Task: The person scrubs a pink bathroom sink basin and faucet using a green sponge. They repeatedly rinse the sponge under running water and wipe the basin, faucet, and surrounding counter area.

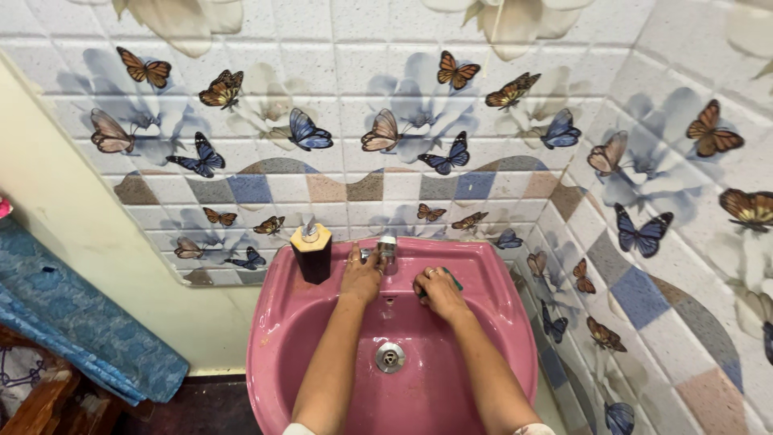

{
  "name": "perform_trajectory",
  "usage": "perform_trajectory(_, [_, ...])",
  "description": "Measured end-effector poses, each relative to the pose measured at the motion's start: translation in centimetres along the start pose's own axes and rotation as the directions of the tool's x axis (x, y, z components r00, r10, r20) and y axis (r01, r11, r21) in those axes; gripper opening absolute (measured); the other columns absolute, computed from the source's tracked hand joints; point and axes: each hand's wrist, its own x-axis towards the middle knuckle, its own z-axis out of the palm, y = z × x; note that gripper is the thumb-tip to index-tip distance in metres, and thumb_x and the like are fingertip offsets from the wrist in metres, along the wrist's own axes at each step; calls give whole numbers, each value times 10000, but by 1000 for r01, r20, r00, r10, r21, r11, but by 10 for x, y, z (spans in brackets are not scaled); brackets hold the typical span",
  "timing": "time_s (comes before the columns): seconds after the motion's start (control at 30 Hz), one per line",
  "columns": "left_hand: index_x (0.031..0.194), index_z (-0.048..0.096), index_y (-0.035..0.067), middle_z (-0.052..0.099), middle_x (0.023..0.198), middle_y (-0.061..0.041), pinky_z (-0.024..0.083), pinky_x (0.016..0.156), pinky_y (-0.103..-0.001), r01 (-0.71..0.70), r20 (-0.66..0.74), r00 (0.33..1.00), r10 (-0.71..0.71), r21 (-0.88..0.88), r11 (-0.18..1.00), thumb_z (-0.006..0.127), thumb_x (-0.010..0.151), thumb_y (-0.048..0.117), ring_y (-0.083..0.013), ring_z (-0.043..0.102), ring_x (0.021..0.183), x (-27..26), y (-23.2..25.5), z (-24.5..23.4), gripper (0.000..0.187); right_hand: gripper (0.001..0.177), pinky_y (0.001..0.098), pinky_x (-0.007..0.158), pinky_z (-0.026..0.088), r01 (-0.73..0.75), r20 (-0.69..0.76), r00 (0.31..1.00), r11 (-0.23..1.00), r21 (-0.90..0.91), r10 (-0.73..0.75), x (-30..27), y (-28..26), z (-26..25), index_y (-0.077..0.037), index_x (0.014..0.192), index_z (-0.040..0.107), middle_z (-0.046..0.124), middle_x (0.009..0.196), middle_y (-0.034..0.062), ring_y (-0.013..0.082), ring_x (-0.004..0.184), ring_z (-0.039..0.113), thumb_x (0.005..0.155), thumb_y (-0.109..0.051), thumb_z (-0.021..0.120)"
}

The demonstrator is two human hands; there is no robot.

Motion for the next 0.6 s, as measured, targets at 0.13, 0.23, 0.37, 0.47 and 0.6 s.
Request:
perform_trajectory(0.13, [1531, 432, 295, 161, 1719, -11, 175, 1285, -463, -136, 194, 978, 73, 332, 933, 365, 1055, 179, -397, 89, 1581, -10, 6, -19, 495, 341, 417, 972, 487, -60, -37, 998, 998, -12, 60, -16, 14, -4, -133, 953, 657, 623, 1069, 49, 303, 1114, 560, 675, 3, 801])
perform_trajectory(0.23, [1507, 452, 303, 50, 1749, -75, 186, 1266, -447, -148, 111, 987, 117, 343, 928, 395, 1017, 138, -334, 102, 1570, -23, -1, -21, 521, 358, 412, 993, 486, -84, -58, 995, 996, -25, 82, -26, 27, -8, -124, 981, 656, 620, 1110, 58, 306, 1136, 562, 681, 17, 791])
perform_trajectory(0.37, [1555, 413, 253, 110, 1705, -146, 234, 1223, -457, -199, -26, 973, 230, 414, 888, 434, 929, 7, -316, 191, 1533, -49, -38, -5, 672, 349, 427, 996, 472, -168, -27, 986, 985, -46, 167, -42, 49, -4, -101, 1055, 624, 604, 1196, 83, 318, 1193, 549, 754, -22, 779])
perform_trajectory(0.47, [1537, 433, 147, 267, 1645, -143, 281, 1214, -480, -149, -4, 986, 166, 426, 892, 435, 959, 63, -312, 285, 1517, -71, -74, 10, 584, 323, 420, 1090, 450, -186, -89, 980, 976, -113, 176, -51, 65, 10, -115, 1129, 617, 594, 1364, 94, 309, 1332, 526, 825, -45, 702])
perform_trajectory(0.6, [1465, 507, 74, 460, 1554, -167, 332, 1207, -497, 53, -76, 997, -13, 555, 830, 424, 1015, 138, -314, 408, 1465, -97, -118, 20, 462, 303, 491, 1156, 375, -235, -161, 968, 924, -302, 194, -64, 77, 30, -106, 1280, 576, 491, 1540, 137, 353, 1418, 455, 983, -50, 572])
